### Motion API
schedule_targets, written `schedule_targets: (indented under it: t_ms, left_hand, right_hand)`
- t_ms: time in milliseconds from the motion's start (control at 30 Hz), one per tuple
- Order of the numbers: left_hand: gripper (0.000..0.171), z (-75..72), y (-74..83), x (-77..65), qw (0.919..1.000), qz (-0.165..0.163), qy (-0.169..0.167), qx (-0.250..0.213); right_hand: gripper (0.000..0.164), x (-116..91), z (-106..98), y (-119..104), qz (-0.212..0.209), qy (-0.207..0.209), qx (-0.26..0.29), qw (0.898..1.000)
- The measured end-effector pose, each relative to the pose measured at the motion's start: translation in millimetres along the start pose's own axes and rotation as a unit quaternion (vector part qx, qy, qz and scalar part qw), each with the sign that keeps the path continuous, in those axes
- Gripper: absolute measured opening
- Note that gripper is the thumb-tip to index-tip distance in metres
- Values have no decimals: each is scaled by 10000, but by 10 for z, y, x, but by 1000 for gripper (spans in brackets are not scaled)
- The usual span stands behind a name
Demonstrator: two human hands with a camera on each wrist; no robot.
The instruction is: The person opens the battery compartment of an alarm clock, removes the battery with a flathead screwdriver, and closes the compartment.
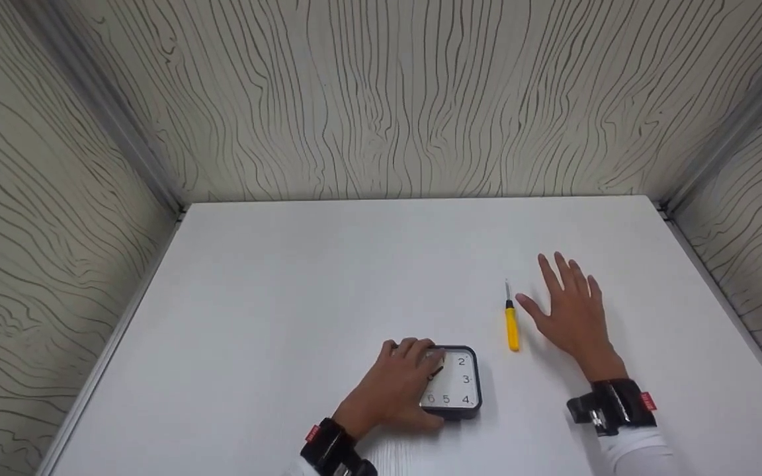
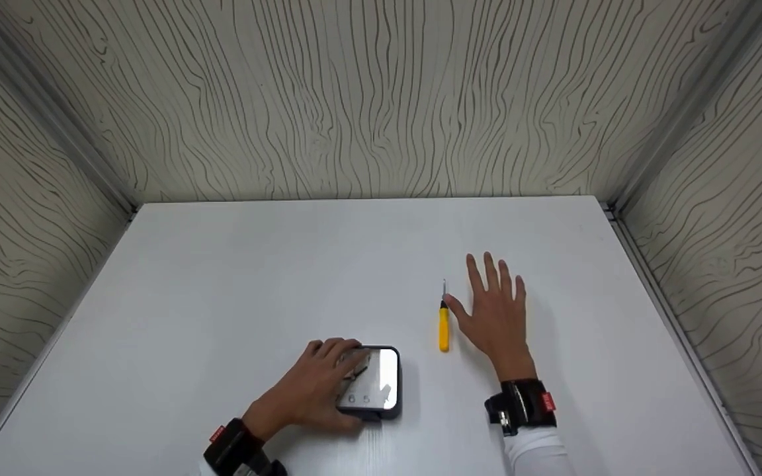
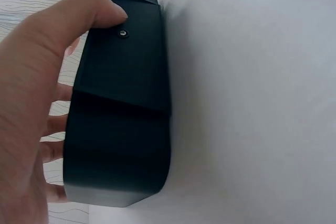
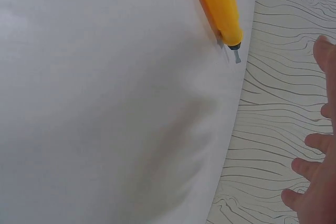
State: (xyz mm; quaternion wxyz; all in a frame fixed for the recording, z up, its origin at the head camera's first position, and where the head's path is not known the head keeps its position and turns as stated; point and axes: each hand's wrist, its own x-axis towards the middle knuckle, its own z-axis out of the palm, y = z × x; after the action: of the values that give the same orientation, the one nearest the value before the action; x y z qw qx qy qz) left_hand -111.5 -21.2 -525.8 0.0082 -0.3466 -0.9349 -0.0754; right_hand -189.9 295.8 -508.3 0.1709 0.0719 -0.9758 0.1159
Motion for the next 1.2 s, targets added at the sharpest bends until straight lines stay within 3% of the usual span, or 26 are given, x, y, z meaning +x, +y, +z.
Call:
schedule_targets:
  t_ms: [233, 700, 1200]
  left_hand:
    - [97, -29, -39, -21, 9997, -36, 221, 103]
    - [102, -111, -55, -19, 9981, -378, 347, -336]
    - [102, -161, -116, -22, 9949, -446, 757, -493]
  right_hand:
    - [79, -22, -16, -76, -45, 63, 94, 9999]
    - [78, -132, -3, -173, -74, 65, 302, 9995]
    - [80, -201, 20, -314, -341, 159, 323, 9988]
